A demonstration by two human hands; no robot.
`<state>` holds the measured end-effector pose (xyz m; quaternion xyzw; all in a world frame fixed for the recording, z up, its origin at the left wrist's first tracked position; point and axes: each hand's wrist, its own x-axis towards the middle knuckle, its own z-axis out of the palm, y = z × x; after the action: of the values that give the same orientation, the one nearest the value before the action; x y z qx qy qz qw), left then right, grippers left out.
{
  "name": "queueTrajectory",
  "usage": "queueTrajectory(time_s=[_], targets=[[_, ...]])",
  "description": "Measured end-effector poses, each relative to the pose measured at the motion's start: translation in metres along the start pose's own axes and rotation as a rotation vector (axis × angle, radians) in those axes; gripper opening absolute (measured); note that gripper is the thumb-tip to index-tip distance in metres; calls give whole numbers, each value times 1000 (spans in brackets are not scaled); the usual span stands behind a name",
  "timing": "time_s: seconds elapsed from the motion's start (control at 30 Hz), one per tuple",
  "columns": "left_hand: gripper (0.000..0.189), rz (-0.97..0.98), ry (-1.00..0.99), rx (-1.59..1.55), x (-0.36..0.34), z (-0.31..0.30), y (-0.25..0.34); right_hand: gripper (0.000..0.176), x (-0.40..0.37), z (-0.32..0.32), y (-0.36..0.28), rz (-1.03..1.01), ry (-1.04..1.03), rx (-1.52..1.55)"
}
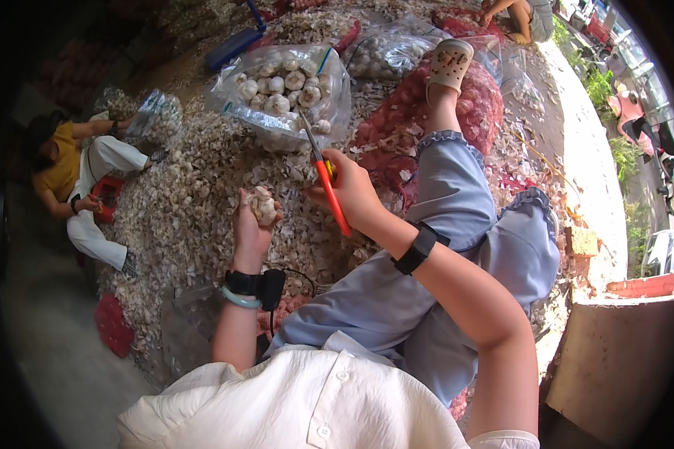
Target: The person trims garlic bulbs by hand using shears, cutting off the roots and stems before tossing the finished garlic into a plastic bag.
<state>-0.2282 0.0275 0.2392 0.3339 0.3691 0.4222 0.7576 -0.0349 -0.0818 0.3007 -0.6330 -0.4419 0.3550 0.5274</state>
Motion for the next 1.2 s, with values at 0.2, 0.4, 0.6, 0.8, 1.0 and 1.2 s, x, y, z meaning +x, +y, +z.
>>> queueTrajectory(time_s=[0.2,0.4,0.6,0.8,1.0,1.2], targets=[[40,-143,-140,-298,0,3,6,63,0,1,2,-10,8,-8],[39,38,-344,-74,-11,12,12,64,2,1,3,-13,10,-42],[37,78,-372,-36,-11,13,7,64,2,0,3,-20,-4,-52],[27,138,-310,27,-15,23,8,64,3,2,5,-19,-4,-26],[29,193,-200,185,-21,25,3,58,6,6,26,-120,50,-38],[40,111,-108,213,-24,32,6,64,-4,5,6,-28,14,-72]])
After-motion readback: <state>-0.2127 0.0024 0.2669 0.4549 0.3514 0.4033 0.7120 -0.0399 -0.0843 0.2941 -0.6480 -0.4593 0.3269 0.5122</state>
